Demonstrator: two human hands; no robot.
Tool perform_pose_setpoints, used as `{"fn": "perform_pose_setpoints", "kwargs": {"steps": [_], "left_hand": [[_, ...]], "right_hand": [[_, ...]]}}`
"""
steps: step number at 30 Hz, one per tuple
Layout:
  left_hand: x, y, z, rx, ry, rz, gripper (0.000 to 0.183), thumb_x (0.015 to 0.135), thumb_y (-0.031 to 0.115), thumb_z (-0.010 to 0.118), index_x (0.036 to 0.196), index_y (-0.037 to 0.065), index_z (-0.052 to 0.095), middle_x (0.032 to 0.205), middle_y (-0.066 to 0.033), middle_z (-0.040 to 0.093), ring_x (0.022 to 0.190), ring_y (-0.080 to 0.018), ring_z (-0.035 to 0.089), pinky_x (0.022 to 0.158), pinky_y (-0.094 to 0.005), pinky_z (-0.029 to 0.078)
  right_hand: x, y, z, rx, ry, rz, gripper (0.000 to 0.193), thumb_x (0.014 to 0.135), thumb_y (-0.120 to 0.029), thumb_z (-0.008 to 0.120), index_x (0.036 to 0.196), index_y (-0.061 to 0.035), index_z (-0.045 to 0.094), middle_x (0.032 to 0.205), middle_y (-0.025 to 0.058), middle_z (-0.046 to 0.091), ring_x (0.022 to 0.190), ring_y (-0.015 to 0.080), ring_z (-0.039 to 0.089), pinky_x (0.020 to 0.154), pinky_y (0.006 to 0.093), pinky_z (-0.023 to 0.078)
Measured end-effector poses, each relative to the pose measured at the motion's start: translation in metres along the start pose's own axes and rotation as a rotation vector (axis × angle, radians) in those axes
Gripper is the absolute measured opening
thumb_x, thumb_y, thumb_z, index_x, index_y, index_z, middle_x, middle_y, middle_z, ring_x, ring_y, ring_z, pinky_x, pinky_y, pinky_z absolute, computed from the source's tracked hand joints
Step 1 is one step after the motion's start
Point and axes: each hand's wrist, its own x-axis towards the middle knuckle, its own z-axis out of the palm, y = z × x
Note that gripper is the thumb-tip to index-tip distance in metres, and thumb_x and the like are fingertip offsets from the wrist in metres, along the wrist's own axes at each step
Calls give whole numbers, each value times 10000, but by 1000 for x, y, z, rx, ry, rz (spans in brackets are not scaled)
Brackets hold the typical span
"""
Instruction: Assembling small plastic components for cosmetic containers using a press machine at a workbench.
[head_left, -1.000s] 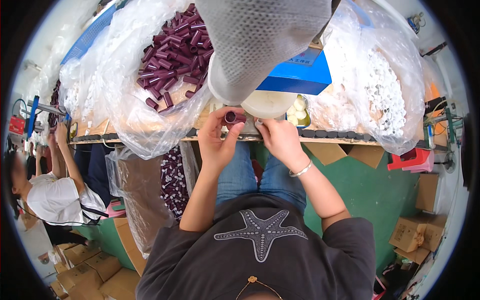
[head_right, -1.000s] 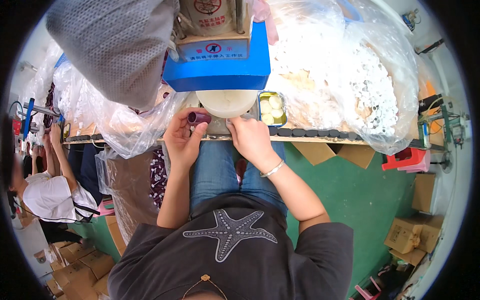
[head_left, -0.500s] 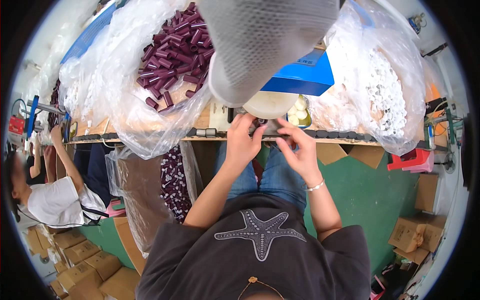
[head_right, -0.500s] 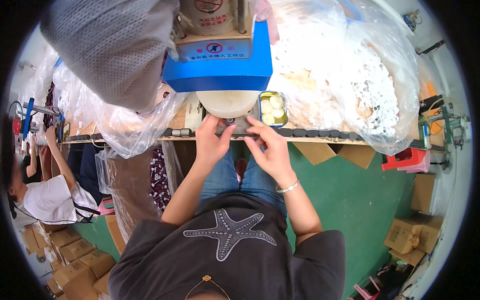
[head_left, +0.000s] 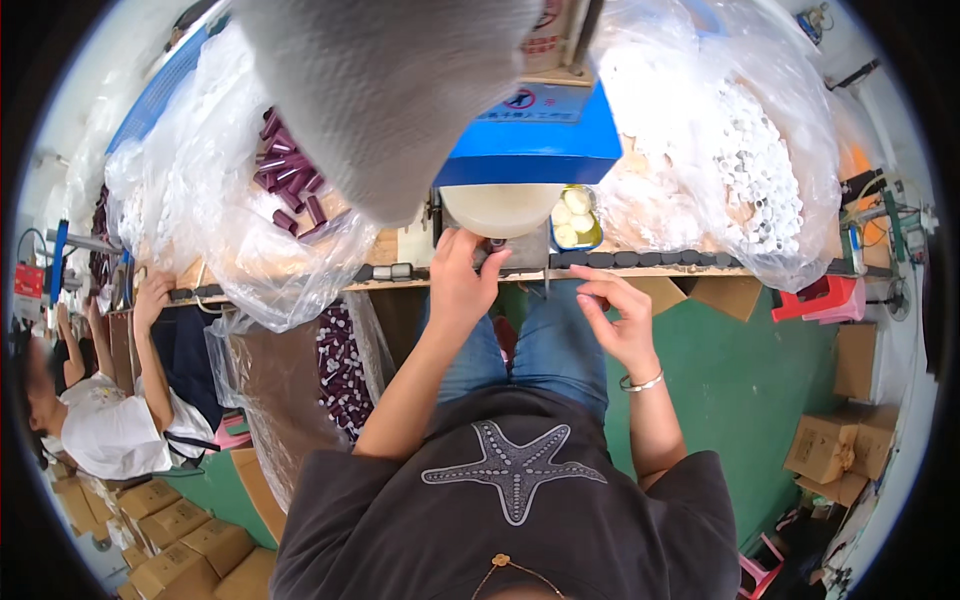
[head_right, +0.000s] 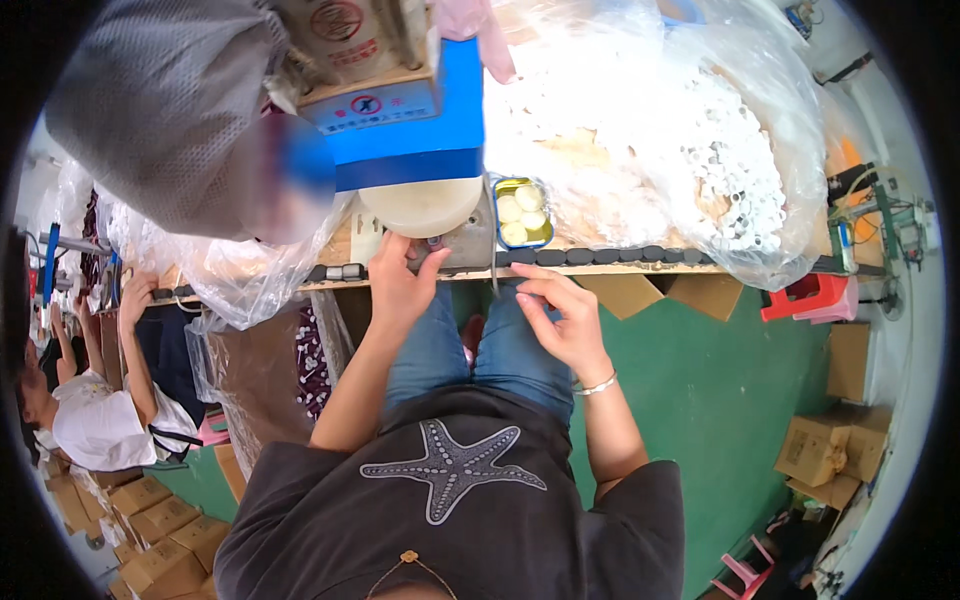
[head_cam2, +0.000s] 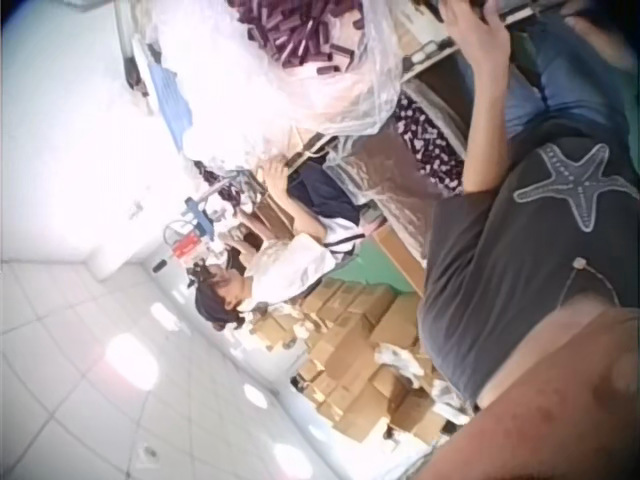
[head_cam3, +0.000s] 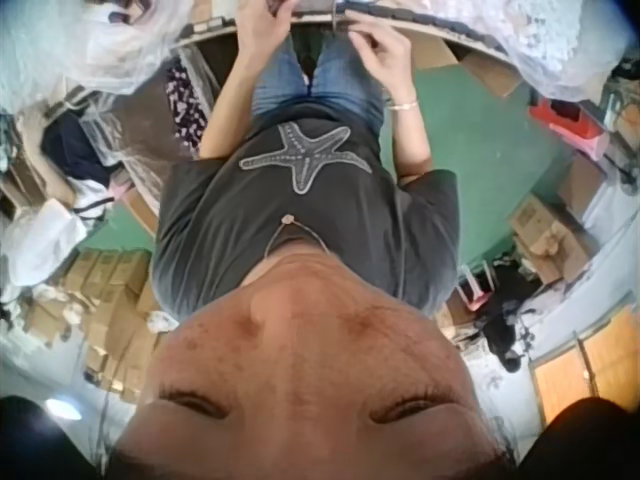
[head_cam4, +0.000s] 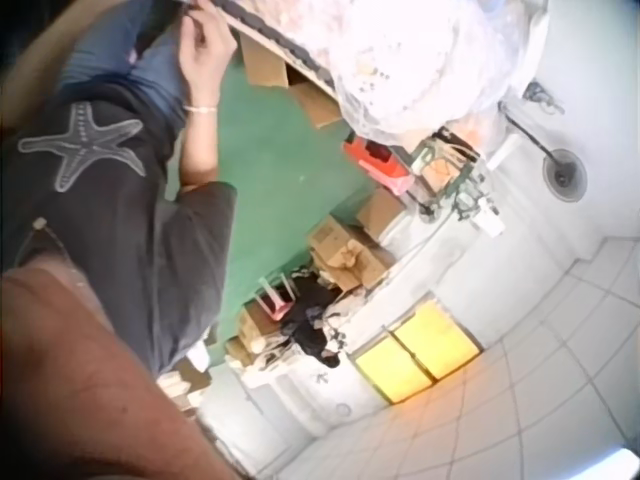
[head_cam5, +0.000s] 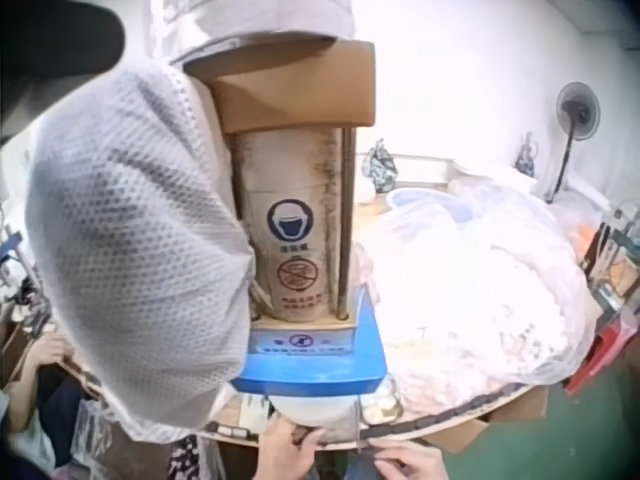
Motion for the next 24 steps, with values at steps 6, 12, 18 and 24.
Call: {"fn": "perform_pose_setpoints", "kwargs": {"steps": [6,12,18,24], "left_hand": [[-3,-2,-5,-1,34,-45,265,716,21,742,948,14,614,812,-122,596,705,-282,577,634,-362,462],[-1,-10,-1,20,5,-18,319,708,27,752,988,8,601,784,-98,565,652,-226,499,606,-332,432],[-4,-13,1,-21,28,2,300,708,27,749,970,20,604,782,-84,567,662,-219,495,602,-325,423],[-1,-1,0,-23,36,12,262,720,25,745,939,27,602,777,-78,566,667,-218,508,593,-333,419]], "right_hand": [[36,37,-104,-499,542,127,126,859,-119,662,895,1,683,709,77,661,516,80,459,488,246,396],[67,159,-218,-710,566,300,197,795,-159,682,907,1,660,812,164,691,726,286,681,680,356,524],[97,173,-208,-1033,419,461,299,740,-266,731,911,-36,647,795,197,670,775,352,659,707,408,524],[92,89,-138,-209,344,161,204,814,-111,720,970,4,652,825,103,687,722,141,659,674,267,526]]}}
